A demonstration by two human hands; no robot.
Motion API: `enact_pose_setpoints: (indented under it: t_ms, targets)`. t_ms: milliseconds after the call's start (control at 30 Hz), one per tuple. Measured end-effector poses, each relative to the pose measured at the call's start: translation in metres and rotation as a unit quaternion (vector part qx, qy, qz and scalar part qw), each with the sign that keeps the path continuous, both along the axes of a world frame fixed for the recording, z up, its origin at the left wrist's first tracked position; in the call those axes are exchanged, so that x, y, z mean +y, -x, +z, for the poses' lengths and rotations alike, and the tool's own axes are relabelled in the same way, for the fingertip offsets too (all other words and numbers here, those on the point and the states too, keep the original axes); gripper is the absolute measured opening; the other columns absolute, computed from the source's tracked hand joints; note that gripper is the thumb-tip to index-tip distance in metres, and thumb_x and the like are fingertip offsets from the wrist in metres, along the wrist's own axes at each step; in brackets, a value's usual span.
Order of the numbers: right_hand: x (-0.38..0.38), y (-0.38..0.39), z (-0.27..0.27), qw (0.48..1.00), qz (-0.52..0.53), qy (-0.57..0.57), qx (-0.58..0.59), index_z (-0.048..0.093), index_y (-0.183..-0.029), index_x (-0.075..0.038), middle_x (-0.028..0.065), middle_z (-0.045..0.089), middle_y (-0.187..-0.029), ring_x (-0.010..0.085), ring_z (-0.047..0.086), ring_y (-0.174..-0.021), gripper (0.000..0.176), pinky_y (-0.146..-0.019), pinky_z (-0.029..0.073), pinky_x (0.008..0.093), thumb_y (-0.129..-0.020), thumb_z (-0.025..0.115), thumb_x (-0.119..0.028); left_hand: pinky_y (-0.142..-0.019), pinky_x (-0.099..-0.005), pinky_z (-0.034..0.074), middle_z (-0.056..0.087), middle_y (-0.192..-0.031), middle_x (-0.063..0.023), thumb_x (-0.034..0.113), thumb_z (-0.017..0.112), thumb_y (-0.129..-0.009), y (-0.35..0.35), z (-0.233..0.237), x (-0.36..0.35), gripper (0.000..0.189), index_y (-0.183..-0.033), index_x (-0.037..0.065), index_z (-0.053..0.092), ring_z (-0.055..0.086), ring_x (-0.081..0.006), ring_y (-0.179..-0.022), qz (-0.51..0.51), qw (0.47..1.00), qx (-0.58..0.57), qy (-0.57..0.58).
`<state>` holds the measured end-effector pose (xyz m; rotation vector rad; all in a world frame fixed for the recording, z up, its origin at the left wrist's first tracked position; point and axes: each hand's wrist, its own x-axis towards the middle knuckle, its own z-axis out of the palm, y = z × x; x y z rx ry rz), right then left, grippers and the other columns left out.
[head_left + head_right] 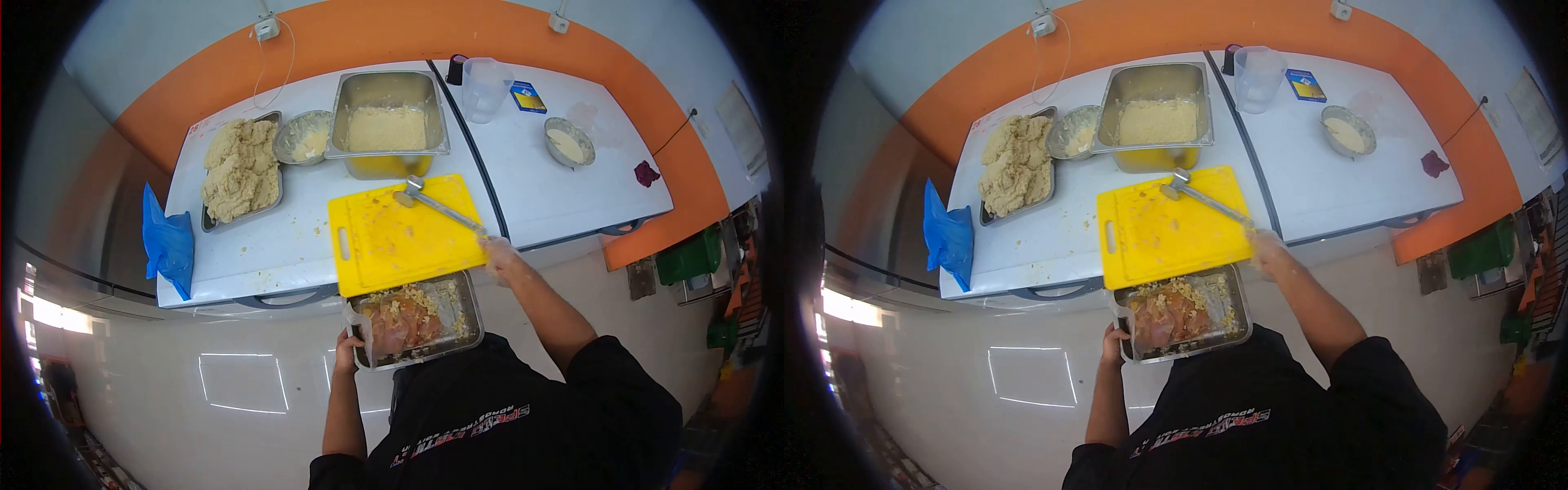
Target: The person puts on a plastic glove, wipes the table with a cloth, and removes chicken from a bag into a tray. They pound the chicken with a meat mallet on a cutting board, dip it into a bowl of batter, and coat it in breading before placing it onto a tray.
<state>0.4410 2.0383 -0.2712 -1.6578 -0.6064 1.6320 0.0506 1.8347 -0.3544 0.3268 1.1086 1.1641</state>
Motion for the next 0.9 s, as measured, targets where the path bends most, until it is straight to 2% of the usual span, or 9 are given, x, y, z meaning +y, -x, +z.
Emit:
enact_pose_setpoints:
  t_ms: [267, 333, 367, 433, 467, 533, 667, 767, 900]
  targets:
    - [-0.001, -0.104, -0.018, 0.986, -0.15, -0.037, -0.066, 0.062, -0.122, -0.002, 0.0113, 0.068, -0.102, 0.0209, 0.064, -0.09, 0.037, -0.074, 0.051, 0.039, -0.099, 0.058, -0.03, -0.085, -0.0358, 0.054, 0.065, -0.101, -0.0109, 0.003, 0.054, -0.06, 0.003, -0.004, -0.009, 0.055, -0.115, -0.002, 0.058, 0.065, -0.0281, -0.091, 0.014, 1.0, -0.022, -0.001]
    - [0.002, -0.117, -0.012, 0.935, -0.048, -0.071, -0.344, 0.063, -0.122, -0.003, 0.0149, 0.069, -0.1, 0.0274, 0.065, -0.093, 0.036, -0.079, 0.051, 0.041, -0.098, 0.058, -0.029, -0.083, -0.0348, 0.053, 0.064, -0.1, -0.0095, 0.002, 0.053, -0.061, 0.004, -0.008, -0.008, 0.055, -0.115, -0.002, 0.059, 0.063, -0.027, -0.09, 0.014, 1.0, -0.026, 0.0]
    - [0.003, -0.123, -0.009, 0.935, -0.051, -0.07, -0.344, 0.063, -0.122, -0.003, 0.0149, 0.069, -0.1, 0.0274, 0.065, -0.093, 0.036, -0.079, 0.051, 0.041, -0.098, 0.058, -0.029, -0.082, -0.0337, 0.052, 0.063, -0.098, -0.0082, 0.001, 0.053, -0.061, 0.005, -0.01, -0.008, 0.055, -0.116, -0.001, 0.059, 0.062, -0.0258, -0.089, 0.018, 0.999, -0.027, 0.001]
    - [-0.003, -0.112, 0.031, 0.733, 0.168, -0.084, -0.653, 0.058, -0.122, -0.001, 0.0196, 0.065, -0.11, 0.0336, 0.063, -0.1, 0.032, -0.084, 0.052, 0.0442, -0.095, 0.057, -0.018, -0.084, -0.0334, 0.051, 0.063, -0.098, -0.0078, 0.002, 0.053, -0.06, 0.006, -0.014, -0.009, 0.056, -0.116, -0.002, 0.059, 0.061, -0.0255, -0.09, 0.024, 0.999, -0.023, 0.007]
    - [-0.008, -0.098, 0.046, 0.734, 0.168, -0.083, -0.653, 0.058, -0.122, -0.001, 0.0196, 0.065, -0.11, 0.0336, 0.063, -0.1, 0.032, -0.084, 0.052, 0.0442, -0.095, 0.057, -0.018, -0.083, -0.0333, 0.051, 0.063, -0.098, -0.0077, 0.002, 0.054, -0.06, 0.008, -0.016, -0.009, 0.056, -0.115, -0.002, 0.059, 0.061, -0.0253, -0.09, 0.018, 1.0, -0.021, 0.003]
    - [-0.016, -0.068, 0.061, 0.601, 0.111, -0.334, -0.717, 0.058, -0.123, -0.002, 0.0199, 0.063, -0.115, 0.0357, 0.06, -0.107, 0.035, -0.09, 0.05, 0.0454, -0.089, 0.055, -0.011, -0.083, -0.0331, 0.051, 0.063, -0.098, -0.0076, 0.003, 0.054, -0.059, 0.007, -0.015, -0.009, 0.056, -0.114, -0.002, 0.059, 0.061, -0.0252, -0.09, 0.01, 1.0, -0.019, 0.002]
    - [0.023, -0.023, 0.017, 0.627, 0.233, -0.506, -0.544, 0.058, -0.121, -0.002, 0.0171, 0.063, -0.117, 0.0348, 0.058, -0.113, 0.035, -0.1, 0.045, 0.0418, -0.087, 0.055, -0.01, -0.082, -0.0332, 0.052, 0.063, -0.098, -0.0079, 0.003, 0.054, -0.059, 0.002, -0.007, -0.006, 0.054, -0.113, -0.001, 0.06, 0.062, -0.025, -0.089, 0.003, 1.0, -0.025, 0.007]
    - [0.051, -0.006, -0.035, 0.666, 0.197, -0.481, -0.535, 0.059, -0.117, -0.002, 0.0181, 0.064, -0.112, 0.0347, 0.059, -0.109, 0.033, -0.097, 0.047, 0.0419, -0.087, 0.056, -0.013, -0.081, -0.0333, 0.053, 0.063, -0.097, -0.008, 0.003, 0.054, -0.059, -0.007, -0.004, -0.003, 0.054, -0.113, -0.001, 0.06, 0.062, -0.025, -0.088, 0.002, 1.0, -0.022, 0.009]
    - [0.019, 0.031, 0.018, 0.611, 0.279, -0.346, -0.655, 0.06, -0.112, -0.004, 0.0165, 0.064, -0.105, 0.0331, 0.06, -0.103, 0.029, -0.092, 0.048, 0.0413, -0.086, 0.057, -0.014, -0.08, -0.0335, 0.053, 0.063, -0.097, -0.0083, 0.003, 0.054, -0.059, -0.022, -0.006, 0.004, 0.055, -0.113, -0.002, 0.059, 0.062, -0.0249, -0.087, -0.005, 1.0, -0.025, 0.002]
